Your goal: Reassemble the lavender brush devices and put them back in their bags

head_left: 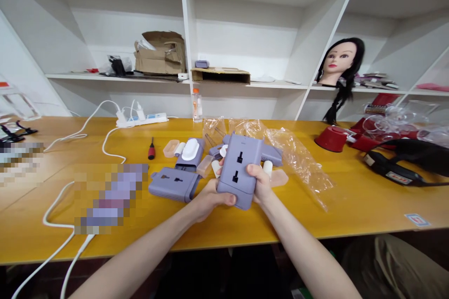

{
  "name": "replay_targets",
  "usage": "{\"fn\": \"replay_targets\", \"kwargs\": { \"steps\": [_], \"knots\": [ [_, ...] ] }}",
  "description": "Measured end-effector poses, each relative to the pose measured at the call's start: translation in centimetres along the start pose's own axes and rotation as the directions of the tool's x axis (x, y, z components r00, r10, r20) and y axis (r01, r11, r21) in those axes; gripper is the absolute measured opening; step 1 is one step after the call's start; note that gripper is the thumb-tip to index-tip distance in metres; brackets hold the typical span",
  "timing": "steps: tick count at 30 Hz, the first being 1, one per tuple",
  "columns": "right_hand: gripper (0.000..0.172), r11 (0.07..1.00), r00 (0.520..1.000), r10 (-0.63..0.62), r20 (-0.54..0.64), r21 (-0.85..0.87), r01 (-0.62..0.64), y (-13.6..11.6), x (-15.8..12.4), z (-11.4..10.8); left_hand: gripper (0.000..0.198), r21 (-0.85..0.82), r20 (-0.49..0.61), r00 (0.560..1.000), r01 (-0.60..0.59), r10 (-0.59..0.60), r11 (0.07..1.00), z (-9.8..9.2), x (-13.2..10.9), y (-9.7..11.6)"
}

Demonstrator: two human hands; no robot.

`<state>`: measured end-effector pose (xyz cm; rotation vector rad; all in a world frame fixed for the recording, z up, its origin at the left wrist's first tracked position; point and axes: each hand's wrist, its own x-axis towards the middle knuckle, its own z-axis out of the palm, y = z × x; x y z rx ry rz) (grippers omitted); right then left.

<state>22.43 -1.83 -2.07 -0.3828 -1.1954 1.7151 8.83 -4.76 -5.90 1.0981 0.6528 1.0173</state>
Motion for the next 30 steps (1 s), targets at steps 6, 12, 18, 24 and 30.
{"fn": "replay_targets", "kwargs": {
  "steps": [6,12,18,24,30],
  "knots": [
    [0.039,0.999,0.999,-0.033,-0.009,0.006,0.033,0.3,-0.1,0.1,0.037,-0.003,0.0,1.0,-0.007,0.007,1.0,-0.1,0.0,0.0],
    [0.045,0.999,0.999,-0.037,-0.009,-0.029,0.037,0.5,0.0,0.0,0.039,-0.016,-0.021,0.999,-0.039,0.038,0.999,0.2,0.0,0.0],
    [0.039,1.0,1.0,-0.016,-0.015,-0.01,0.016,0.4,0.4,-0.6,0.042,-0.022,-0.068,0.996,-0.063,0.061,0.998,0.8,-0.1,0.0],
    [0.028,0.963,0.951,-0.237,-0.198,-0.174,0.204,0.4,1.1,-0.5,0.052,0.072,-0.283,0.944,-0.156,0.171,0.985,0.7,0.4,0.2],
    [0.03,0.924,0.945,-0.289,-0.155,-0.305,0.233,0.8,1.1,-0.8,0.06,0.161,-0.365,0.908,-0.156,0.206,0.974,0.4,0.8,0.4]
  ]
}}
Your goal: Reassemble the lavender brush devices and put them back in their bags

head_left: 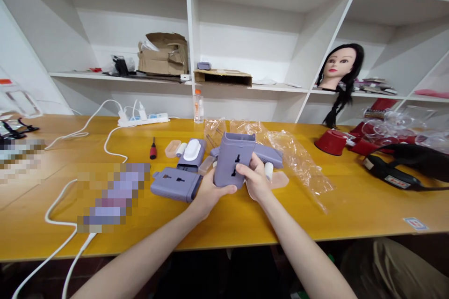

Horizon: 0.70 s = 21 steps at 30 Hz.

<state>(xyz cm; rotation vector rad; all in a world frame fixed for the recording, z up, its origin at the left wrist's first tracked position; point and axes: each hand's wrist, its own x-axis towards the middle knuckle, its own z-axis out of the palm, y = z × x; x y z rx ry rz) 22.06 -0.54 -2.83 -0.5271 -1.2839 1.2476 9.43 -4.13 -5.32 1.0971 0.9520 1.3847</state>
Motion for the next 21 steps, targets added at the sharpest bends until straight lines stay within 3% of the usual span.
{"fn": "replay_targets", "kwargs": {
  "steps": [3,8,12,18,21],
  "knots": [
    [0.03,1.0,1.0,0.013,0.017,-0.029,-0.012,0.34,-0.17,-0.24,0.062,0.078,-0.048,0.999,-0.001,0.004,0.997,-0.16,0.22,-0.15],
    [0.024,0.999,0.999,0.047,0.022,-0.019,-0.047,0.59,-0.27,-0.14,0.053,0.242,-0.122,0.98,-0.123,0.156,0.962,-0.53,0.48,-0.33],
    [0.019,0.999,0.999,0.043,0.026,0.01,-0.043,0.58,-0.32,0.09,0.048,0.331,-0.151,0.97,-0.134,0.192,0.934,-0.64,0.5,-0.31],
    [0.041,0.999,0.999,-0.048,0.009,0.02,0.048,0.63,-0.4,0.45,0.038,0.47,-0.202,0.948,-0.128,0.248,0.873,-0.56,0.14,0.1],
    [0.042,0.998,0.998,-0.059,-0.018,0.027,0.059,0.82,-0.19,0.51,0.04,0.53,-0.201,0.938,-0.137,0.281,0.837,-0.44,-0.03,0.1]
  ]
}}
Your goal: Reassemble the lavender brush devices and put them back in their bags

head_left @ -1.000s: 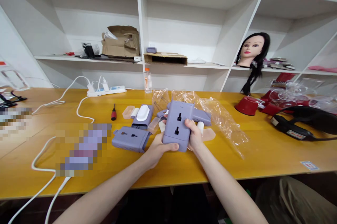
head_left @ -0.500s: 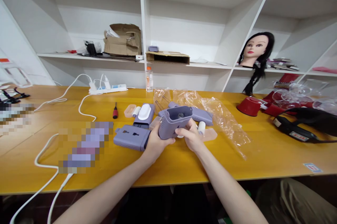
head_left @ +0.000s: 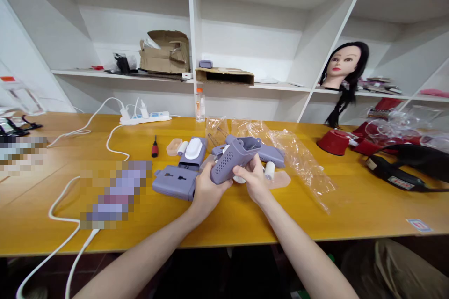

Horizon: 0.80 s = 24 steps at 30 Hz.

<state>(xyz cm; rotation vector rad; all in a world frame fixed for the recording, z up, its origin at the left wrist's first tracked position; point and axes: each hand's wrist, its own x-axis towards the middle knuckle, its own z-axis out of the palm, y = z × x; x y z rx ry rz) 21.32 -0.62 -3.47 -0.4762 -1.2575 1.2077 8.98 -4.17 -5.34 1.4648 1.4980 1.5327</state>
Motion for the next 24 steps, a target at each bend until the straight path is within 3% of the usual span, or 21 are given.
{"fn": "replay_targets", "kwargs": {
  "steps": [10,15,20,24],
  "knots": [
    [0.031,1.0,1.0,-0.003,-0.002,0.007,0.003,-0.03,0.2,-0.27,0.049,-0.009,0.057,0.994,-0.091,0.091,0.996,0.04,-0.09,-0.22],
    [0.03,0.998,0.995,-0.009,-0.097,-0.056,0.004,0.09,0.06,-0.2,0.046,-0.102,0.19,0.979,-0.055,0.073,0.993,-0.18,-0.13,0.07],
    [0.027,0.997,0.975,0.078,-0.209,0.016,-0.077,0.11,0.22,-0.44,0.041,-0.241,0.329,0.941,0.166,-0.081,0.956,-0.24,-0.41,0.54],
    [0.025,0.958,0.958,0.246,-0.148,0.187,-0.217,-0.66,0.51,-0.7,0.038,-0.372,0.482,0.86,0.375,-0.169,0.849,-0.16,-0.45,0.65]
  ]
}}
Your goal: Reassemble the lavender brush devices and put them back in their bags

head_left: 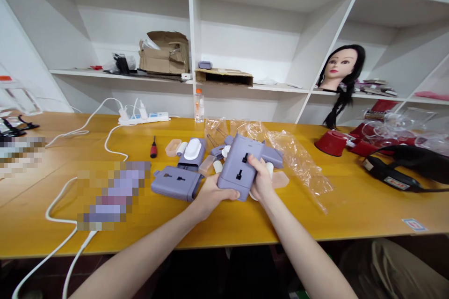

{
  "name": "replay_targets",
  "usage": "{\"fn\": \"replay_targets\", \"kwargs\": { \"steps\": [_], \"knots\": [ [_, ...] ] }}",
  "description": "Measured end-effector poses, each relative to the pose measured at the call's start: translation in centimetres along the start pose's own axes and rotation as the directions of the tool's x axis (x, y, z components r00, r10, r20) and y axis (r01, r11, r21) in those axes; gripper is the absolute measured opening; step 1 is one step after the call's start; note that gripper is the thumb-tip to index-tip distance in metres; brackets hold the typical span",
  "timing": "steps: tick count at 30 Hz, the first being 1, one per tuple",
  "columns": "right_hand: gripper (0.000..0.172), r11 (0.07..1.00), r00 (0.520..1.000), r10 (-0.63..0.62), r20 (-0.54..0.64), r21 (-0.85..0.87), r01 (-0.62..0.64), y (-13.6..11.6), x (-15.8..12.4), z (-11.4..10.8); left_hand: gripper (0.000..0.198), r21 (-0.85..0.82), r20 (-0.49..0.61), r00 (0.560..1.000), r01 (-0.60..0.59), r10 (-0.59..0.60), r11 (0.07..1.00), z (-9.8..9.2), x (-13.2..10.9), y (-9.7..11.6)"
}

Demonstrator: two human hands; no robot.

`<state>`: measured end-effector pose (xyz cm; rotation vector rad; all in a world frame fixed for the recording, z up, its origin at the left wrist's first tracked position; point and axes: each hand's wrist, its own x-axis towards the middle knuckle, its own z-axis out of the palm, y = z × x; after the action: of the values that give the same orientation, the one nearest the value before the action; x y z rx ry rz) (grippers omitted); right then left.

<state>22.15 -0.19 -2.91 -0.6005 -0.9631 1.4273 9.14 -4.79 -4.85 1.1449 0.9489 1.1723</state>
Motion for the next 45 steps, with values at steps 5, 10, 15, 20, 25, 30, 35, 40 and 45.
{"fn": "replay_targets", "kwargs": {
  "steps": [5,10,15,20,25,30,35,40,45],
  "knots": [
    [0.03,0.982,0.969,0.172,0.177,0.05,-0.184,-1.2,-0.3,0.3,0.035,-0.143,0.161,0.982,0.125,-0.102,0.982,-0.2,0.1,-0.3],
    [0.03,0.987,0.975,0.143,0.172,0.044,-0.152,-1.1,-0.5,0.7,0.046,-0.106,0.161,0.97,0.203,-0.184,0.973,-0.2,0.1,-0.5],
    [0.031,0.999,0.993,0.028,0.111,0.032,-0.031,-0.5,-0.8,0.7,0.039,-0.096,0.084,0.99,0.124,-0.116,0.988,0.3,-0.1,-0.5],
    [0.038,1.0,0.996,0.001,0.086,-0.004,0.0,-0.6,-1.0,0.9,0.034,-0.113,0.082,0.994,0.08,-0.071,0.99,0.3,-0.3,-0.4],
    [0.034,0.997,0.982,0.069,0.177,-0.038,-0.064,-1.0,-0.8,0.7,0.033,-0.137,0.252,0.967,0.059,-0.023,0.989,-0.2,-0.2,0.1],
    [0.032,0.987,0.977,0.146,0.154,-0.087,-0.133,-1.1,-0.4,0.5,0.042,-0.112,0.289,0.948,0.173,-0.135,0.979,-0.3,-0.2,-0.2],
    [0.029,0.993,0.994,0.111,-0.01,-0.041,-0.112,-0.6,0.1,0.6,0.048,0.141,0.067,0.997,-0.039,0.03,0.989,0.2,-0.3,-0.4],
    [0.025,0.978,0.957,-0.195,-0.214,-0.111,0.174,0.7,-0.4,0.7,0.08,0.586,-0.051,0.906,-0.314,0.421,0.747,0.8,-0.4,-0.3],
    [0.036,0.977,0.981,-0.186,-0.064,-0.114,0.178,1.2,-1.4,1.0,0.087,0.627,-0.132,0.912,-0.226,0.388,0.745,0.9,-0.1,-0.3]
  ]
}}
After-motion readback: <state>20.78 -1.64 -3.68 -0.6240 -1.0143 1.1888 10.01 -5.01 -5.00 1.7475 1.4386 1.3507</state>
